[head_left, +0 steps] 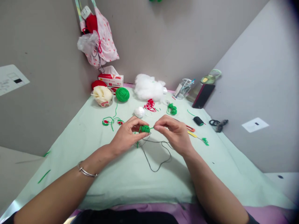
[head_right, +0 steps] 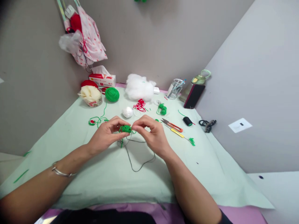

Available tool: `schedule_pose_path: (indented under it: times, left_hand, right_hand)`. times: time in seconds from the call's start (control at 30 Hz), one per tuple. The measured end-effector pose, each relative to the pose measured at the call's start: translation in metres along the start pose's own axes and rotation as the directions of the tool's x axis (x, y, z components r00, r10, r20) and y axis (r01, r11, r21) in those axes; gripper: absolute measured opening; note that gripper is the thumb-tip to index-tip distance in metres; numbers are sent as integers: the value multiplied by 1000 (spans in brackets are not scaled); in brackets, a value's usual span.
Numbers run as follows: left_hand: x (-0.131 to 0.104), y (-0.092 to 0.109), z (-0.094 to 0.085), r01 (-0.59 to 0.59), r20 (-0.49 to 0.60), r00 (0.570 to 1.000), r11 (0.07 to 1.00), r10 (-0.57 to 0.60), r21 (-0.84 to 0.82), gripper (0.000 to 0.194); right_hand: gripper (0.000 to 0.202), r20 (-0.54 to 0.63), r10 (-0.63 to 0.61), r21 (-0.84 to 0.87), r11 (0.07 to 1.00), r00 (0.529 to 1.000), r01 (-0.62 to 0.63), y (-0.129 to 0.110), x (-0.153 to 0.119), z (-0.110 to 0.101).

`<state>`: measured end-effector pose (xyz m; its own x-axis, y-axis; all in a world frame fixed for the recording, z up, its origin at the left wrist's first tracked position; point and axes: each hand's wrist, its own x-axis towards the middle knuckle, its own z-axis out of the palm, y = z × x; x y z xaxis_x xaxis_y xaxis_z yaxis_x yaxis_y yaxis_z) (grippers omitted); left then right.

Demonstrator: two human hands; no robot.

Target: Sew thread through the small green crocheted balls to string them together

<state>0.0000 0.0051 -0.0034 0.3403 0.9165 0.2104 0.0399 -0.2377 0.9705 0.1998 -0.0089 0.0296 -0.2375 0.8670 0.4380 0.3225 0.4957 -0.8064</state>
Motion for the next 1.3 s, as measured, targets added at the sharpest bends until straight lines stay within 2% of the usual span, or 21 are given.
schedule_pose_path:
  times: [0.1,0.13,0.2,0.23,0.27,0.3,0.33,0.37,0.4,0.43,0.47,0.53,0.63,0.8,0.87,0.97,1.07,1.13,1.2,1.3]
  left_hand:
    - [1,-1,-2,15,-34,999,1000,-14,11,19]
    - [2,-1,-3,19,-41,999,1000,-19,12,19]
    - [2,-1,-3,23,-44,999,1000,-23,8,20]
    - [1,0,-2,24,-47,999,1000,-24,2,22]
    - [1,0,-2,25,-52,998,1000,-26,-6,24]
    - [1,0,-1,25,-58,998,1000,-26,-18,26]
    - [1,0,-1,24,-62,998,999,-26,-36,27]
    - [1,0,0,22,-63,998,998,-25,-54,27]
    - [1,0,0,19,-60,998,997,-24,-70,26]
    - [0,0,0,17,-54,998,997,-22,-80,25]
    - [0,0,0,16,-48,999,996,-21,-86,25]
    - [0,1,-1,20,-44,999,997,-23,-81,26]
    - [0,1,-2,19,-55,998,998,-22,-56,25]
    - [0,0,0,7,-62,998,1000,-8,-2,23]
    - [0,-3,1,-5,-59,998,1000,7,29,21]
    - [0,-7,2,-25,-56,998,995,30,94,18]
    - [0,-10,2,-29,-57,998,994,36,110,21]
    - [1,-10,2,-16,-58,998,996,21,84,22]
    - [1,-10,3,15,-31,999,999,-14,32,21]
    - [2,-11,3,81,50,996,995,-78,-60,23]
  right_hand:
    - [40,-207,39,-28,999,978,-46,-7,1,-40]
    - [55,-335,56,-82,993,941,-88,-10,0,-57]
    - [82,-464,73,-146,977,883,-158,-14,-1,-88]
    - [88,-545,84,-184,959,834,-216,-13,-1,-98]
    - [88,-578,106,-166,956,809,-243,-10,0,-102]
    - [85,-568,140,-92,968,811,-232,-5,2,-101]
    - [75,-513,184,20,979,838,-203,1,3,-93]
    - [56,-381,238,160,969,893,-189,8,5,-81]
    - [39,-235,288,249,941,929,-229,13,6,-67]
    - [27,-71,313,263,922,947,-285,18,6,-50]
    - [21,54,318,229,918,946,-322,21,5,-34]
    - [18,155,314,98,939,937,-330,21,2,-8]
    - [21,177,262,-7,964,949,-265,13,-6,10]
    - [29,207,210,-5,977,955,-214,10,-11,11]
    - [34,256,228,26,970,939,-242,11,-11,10]
    - [40,345,281,180,917,895,-357,9,-10,8]
    - [46,338,350,366,806,874,-465,5,-9,5]
    - [48,325,363,403,782,873,-475,3,-9,4]
    - [42,313,338,302,851,888,-430,3,-8,3]
    - [24,166,274,7,960,947,-279,7,-6,4]
